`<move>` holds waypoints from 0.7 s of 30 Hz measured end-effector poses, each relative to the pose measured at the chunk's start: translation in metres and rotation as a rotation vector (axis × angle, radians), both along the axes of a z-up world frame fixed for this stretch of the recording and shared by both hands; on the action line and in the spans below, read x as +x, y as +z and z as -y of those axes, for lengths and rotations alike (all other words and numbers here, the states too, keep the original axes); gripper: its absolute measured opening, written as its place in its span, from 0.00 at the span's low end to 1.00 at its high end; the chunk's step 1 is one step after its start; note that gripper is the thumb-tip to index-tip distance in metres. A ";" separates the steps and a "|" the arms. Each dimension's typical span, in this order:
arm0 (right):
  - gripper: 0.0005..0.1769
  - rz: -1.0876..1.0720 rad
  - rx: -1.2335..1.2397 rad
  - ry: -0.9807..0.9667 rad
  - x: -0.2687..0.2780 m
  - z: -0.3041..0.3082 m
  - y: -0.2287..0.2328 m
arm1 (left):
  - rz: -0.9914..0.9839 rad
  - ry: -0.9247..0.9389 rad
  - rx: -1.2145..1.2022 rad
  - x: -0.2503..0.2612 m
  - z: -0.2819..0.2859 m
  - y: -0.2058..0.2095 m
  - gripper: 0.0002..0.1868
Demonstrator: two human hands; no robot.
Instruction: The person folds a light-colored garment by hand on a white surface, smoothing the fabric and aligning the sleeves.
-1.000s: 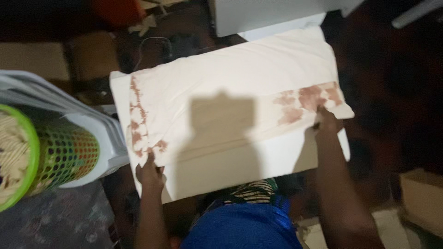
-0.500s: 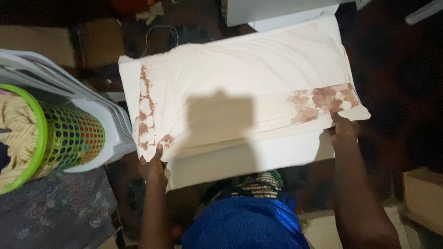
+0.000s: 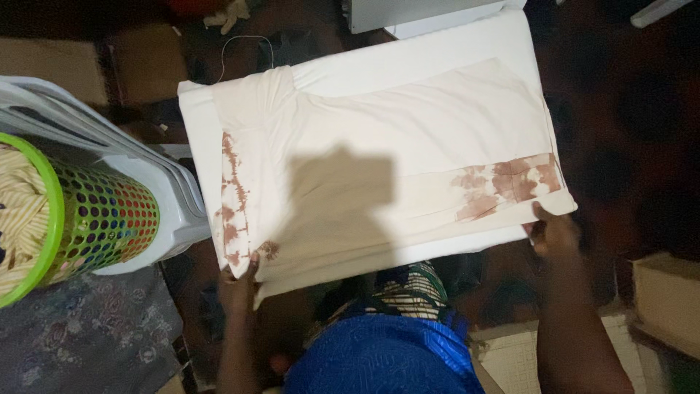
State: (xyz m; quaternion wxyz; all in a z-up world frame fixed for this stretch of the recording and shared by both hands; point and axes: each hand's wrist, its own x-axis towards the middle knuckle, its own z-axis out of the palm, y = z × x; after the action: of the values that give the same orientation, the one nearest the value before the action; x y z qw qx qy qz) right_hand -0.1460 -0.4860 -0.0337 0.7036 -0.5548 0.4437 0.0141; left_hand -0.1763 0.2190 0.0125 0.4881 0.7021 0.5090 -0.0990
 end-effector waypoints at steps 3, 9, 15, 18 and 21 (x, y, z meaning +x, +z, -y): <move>0.21 -0.487 -0.424 -0.178 0.018 0.017 0.003 | -0.007 -0.248 0.164 0.023 -0.027 0.012 0.24; 0.20 -0.075 -1.390 0.388 0.126 -0.018 0.048 | 0.147 -0.214 0.152 0.119 -0.021 0.057 0.26; 0.11 0.457 -1.422 0.925 0.266 -0.075 0.072 | 0.214 -0.644 0.415 0.244 -0.016 0.023 0.29; 0.22 0.411 -1.497 0.980 0.302 -0.093 0.075 | 0.078 -0.528 0.303 0.289 -0.003 0.013 0.36; 0.17 0.171 -1.617 0.991 0.316 -0.104 0.076 | 0.096 -0.579 0.508 0.326 0.008 -0.001 0.30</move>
State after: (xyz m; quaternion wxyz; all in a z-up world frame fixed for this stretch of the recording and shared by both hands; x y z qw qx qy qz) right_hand 0.1704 -0.3818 0.0418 0.0509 -0.9977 -0.0198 -0.0411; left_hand 0.1496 0.2110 0.0120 0.2735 0.9191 0.2746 -0.0706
